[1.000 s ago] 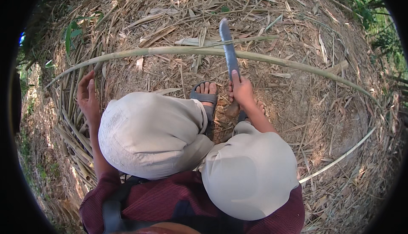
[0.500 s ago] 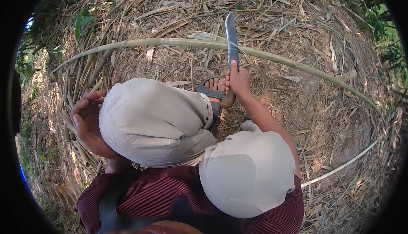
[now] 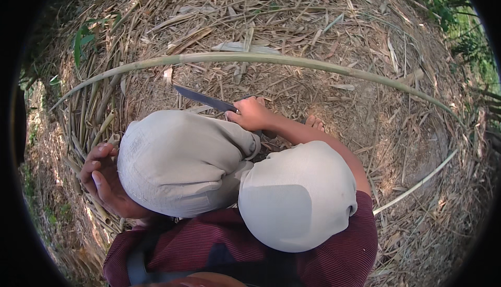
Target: The person shaves a long bamboo stalk with a large knife while sitting on the ground, scraping along the surface to smooth it.
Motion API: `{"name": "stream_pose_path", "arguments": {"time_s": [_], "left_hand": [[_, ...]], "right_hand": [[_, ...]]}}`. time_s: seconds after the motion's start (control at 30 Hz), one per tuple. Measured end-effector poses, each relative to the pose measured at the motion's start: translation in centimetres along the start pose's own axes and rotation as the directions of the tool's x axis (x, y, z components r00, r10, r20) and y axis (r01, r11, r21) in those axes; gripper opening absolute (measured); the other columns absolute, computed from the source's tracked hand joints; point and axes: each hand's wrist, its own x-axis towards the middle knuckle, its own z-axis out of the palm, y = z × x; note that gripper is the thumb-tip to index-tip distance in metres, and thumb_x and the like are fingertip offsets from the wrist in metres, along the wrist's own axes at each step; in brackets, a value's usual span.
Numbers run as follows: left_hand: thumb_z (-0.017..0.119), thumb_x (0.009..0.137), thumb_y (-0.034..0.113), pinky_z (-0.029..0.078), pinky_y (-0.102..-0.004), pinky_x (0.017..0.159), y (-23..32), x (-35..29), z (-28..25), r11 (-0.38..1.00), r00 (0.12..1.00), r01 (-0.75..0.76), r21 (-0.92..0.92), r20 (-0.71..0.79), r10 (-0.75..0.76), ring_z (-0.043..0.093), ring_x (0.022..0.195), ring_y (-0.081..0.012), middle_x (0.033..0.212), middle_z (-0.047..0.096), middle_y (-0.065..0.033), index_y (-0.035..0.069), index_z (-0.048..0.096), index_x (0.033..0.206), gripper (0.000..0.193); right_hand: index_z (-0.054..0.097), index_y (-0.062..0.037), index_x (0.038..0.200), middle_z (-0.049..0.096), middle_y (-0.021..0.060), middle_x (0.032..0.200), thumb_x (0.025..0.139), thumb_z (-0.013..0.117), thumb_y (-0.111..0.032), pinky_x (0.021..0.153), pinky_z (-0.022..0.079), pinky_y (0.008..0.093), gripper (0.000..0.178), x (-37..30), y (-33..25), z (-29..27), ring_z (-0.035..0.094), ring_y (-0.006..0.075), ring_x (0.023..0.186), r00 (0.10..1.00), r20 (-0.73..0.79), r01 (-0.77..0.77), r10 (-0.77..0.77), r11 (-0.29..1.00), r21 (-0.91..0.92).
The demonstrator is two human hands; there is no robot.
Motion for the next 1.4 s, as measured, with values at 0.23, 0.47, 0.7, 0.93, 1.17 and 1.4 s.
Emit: {"name": "stream_pose_path", "arguments": {"time_s": [0.23,0.47,0.7,0.93,1.17,1.4], "left_hand": [[0.050,0.093,0.010,0.046,-0.0391,0.090,1.3,1.5,-0.6,0.996,0.971,-0.082,0.024,0.227,0.074,0.058,0.096,-0.0244,0.107,0.061,-0.0229,0.000,0.048,0.110,0.020],[0.049,0.104,0.021,0.049,-0.0362,0.087,-5.0,7.0,-0.6,0.611,0.680,0.717,-0.336,0.532,-0.505,0.062,0.099,-0.0185,0.107,0.065,-0.0133,0.005,0.054,0.107,0.017],[0.084,0.076,0.029,0.045,-0.0454,0.100,-20.1,8.6,12.6,0.703,0.489,-0.484,0.522,0.827,-0.277,0.052,0.120,-0.0379,0.130,0.052,-0.0195,0.006,0.052,0.122,0.061],[0.086,0.069,0.028,0.045,-0.0441,0.096,-31.2,3.6,14.9,0.557,0.365,-0.701,0.445,0.895,-0.256,0.057,0.111,-0.0331,0.113,0.059,-0.0142,0.003,0.050,0.126,0.072],[0.084,0.072,0.029,0.051,-0.0466,0.070,-33.4,2.8,14.0,0.547,0.449,-0.676,0.494,0.864,-0.227,0.066,0.072,-0.0344,0.073,0.066,-0.0123,0.007,0.058,0.092,0.039],[0.069,0.081,0.016,0.053,-0.0495,0.063,-34.5,4.5,14.3,0.441,0.377,-0.749,0.494,0.866,-0.329,0.068,0.068,-0.0372,0.071,0.068,-0.0158,0.009,0.062,0.087,0.012]], "right_hand": [[0.062,-0.0031,0.081,0.056,0.0002,0.060,0.103,0.057,-0.036,0.048,0.043,0.0289,0.040,-7.1,2.0,-4.5,0.052,0.0100,0.051,0.807,-0.375,-0.278,0.457,0.853,0.442],[0.050,-0.0073,0.082,0.044,0.0013,0.059,0.102,0.054,-0.048,0.036,0.034,0.0292,0.046,-15.4,11.3,-6.4,0.042,0.0127,0.042,0.264,-0.584,-0.080,0.768,0.620,0.780],[0.055,-0.0035,0.094,0.047,0.0012,0.064,0.105,0.050,-0.042,0.040,0.037,0.0271,0.041,-19.7,12.1,-6.1,0.047,0.0120,0.047,0.165,-0.529,0.079,0.832,0.524,0.848],[0.050,-0.0041,0.081,0.050,0.0027,0.060,0.104,0.055,-0.039,0.038,0.039,0.0278,0.043,-19.0,10.3,-5.4,0.049,0.0115,0.044,0.206,-0.508,0.093,0.836,0.500,0.861],[0.051,-0.0035,0.080,0.049,0.0017,0.056,0.103,0.057,-0.042,0.038,0.038,0.0277,0.045,-20.9,10.6,-5.8,0.048,0.0097,0.043,0.285,-0.440,-0.001,0.851,0.460,0.888],[0.055,-0.0044,0.074,0.051,0.0021,0.055,0.101,0.058,-0.047,0.038,0.039,0.0276,0.050,-18.1,11.3,-5.5,0.049,0.0106,0.041,0.293,-0.431,-0.095,0.854,0.474,0.875]]}}
